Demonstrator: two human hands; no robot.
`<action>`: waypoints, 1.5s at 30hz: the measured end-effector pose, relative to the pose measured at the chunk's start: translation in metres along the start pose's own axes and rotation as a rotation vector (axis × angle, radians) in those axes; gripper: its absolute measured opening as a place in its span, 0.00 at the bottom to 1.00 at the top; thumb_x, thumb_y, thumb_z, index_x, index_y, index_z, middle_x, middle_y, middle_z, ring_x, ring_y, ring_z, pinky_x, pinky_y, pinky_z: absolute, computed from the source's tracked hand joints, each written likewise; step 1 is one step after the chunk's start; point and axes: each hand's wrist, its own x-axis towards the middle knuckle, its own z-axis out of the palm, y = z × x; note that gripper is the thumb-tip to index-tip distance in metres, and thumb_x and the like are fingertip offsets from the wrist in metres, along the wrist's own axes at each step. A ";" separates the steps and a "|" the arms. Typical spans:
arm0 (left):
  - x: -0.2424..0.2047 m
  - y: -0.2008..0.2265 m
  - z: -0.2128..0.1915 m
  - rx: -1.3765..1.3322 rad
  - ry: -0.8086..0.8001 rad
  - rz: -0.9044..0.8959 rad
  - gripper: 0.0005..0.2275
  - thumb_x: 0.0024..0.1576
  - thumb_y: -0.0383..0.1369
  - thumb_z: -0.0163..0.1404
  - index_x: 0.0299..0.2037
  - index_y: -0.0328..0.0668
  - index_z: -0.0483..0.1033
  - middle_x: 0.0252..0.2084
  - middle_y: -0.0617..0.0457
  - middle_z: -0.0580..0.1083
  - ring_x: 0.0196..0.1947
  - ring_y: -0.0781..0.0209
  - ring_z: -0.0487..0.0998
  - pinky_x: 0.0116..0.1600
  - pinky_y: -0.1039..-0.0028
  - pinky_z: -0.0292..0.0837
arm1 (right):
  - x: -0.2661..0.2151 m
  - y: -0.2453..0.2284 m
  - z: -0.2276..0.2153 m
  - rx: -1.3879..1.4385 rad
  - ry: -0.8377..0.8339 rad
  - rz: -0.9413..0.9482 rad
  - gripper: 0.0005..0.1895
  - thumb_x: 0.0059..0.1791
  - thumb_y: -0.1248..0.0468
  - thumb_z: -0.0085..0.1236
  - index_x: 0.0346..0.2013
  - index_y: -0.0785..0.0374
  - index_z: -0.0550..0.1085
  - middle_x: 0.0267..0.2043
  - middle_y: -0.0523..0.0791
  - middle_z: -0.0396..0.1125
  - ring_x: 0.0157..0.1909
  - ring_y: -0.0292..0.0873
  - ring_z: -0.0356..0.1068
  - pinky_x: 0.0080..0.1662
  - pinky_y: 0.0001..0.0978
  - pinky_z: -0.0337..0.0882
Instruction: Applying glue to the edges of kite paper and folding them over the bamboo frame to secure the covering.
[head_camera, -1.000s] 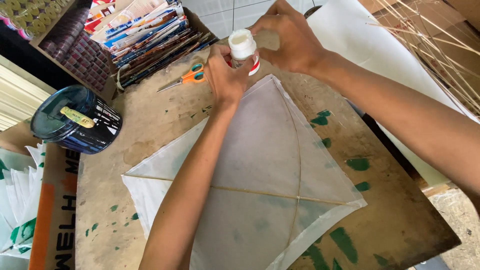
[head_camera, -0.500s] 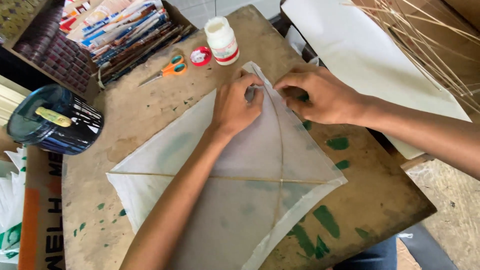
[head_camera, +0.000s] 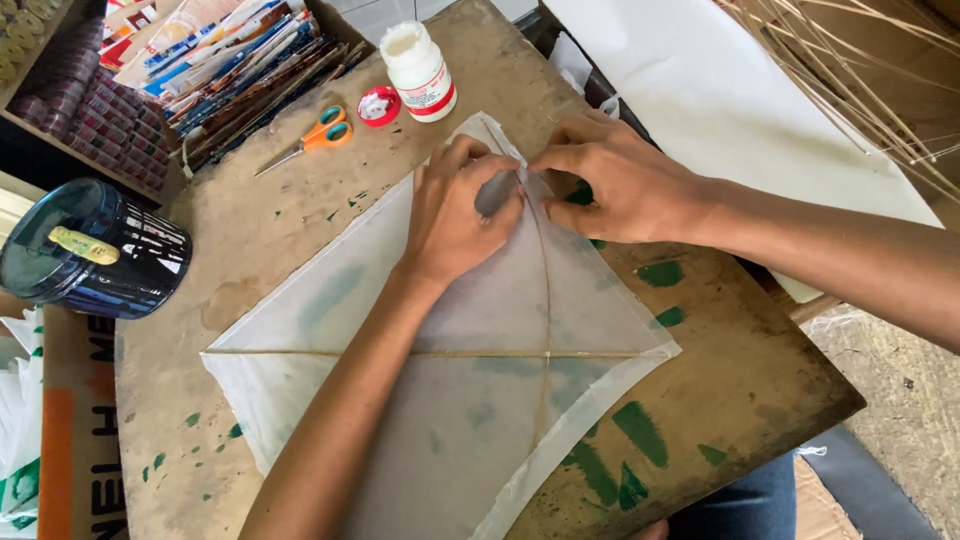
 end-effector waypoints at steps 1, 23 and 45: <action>0.000 0.000 0.000 0.001 0.000 -0.002 0.10 0.55 0.37 0.55 0.46 0.52 0.79 0.43 0.55 0.69 0.47 0.49 0.74 0.49 0.56 0.69 | 0.000 0.001 0.001 0.002 -0.001 -0.001 0.17 0.47 0.61 0.63 0.48 0.66 0.79 0.45 0.55 0.69 0.49 0.60 0.70 0.46 0.47 0.74; -0.002 -0.003 0.006 0.031 0.024 0.002 0.07 0.57 0.38 0.53 0.43 0.55 0.80 0.43 0.58 0.68 0.45 0.55 0.71 0.50 0.59 0.62 | -0.009 0.000 0.009 -0.166 0.020 -0.038 0.15 0.48 0.60 0.60 0.45 0.62 0.82 0.47 0.50 0.70 0.52 0.56 0.71 0.48 0.45 0.70; -0.001 0.003 0.001 -0.022 0.013 -0.048 0.08 0.56 0.37 0.54 0.43 0.53 0.81 0.43 0.57 0.70 0.45 0.54 0.72 0.52 0.59 0.59 | -0.036 -0.007 -0.015 -0.185 0.099 -0.246 0.07 0.39 0.63 0.62 0.30 0.58 0.83 0.40 0.49 0.69 0.47 0.52 0.69 0.47 0.44 0.67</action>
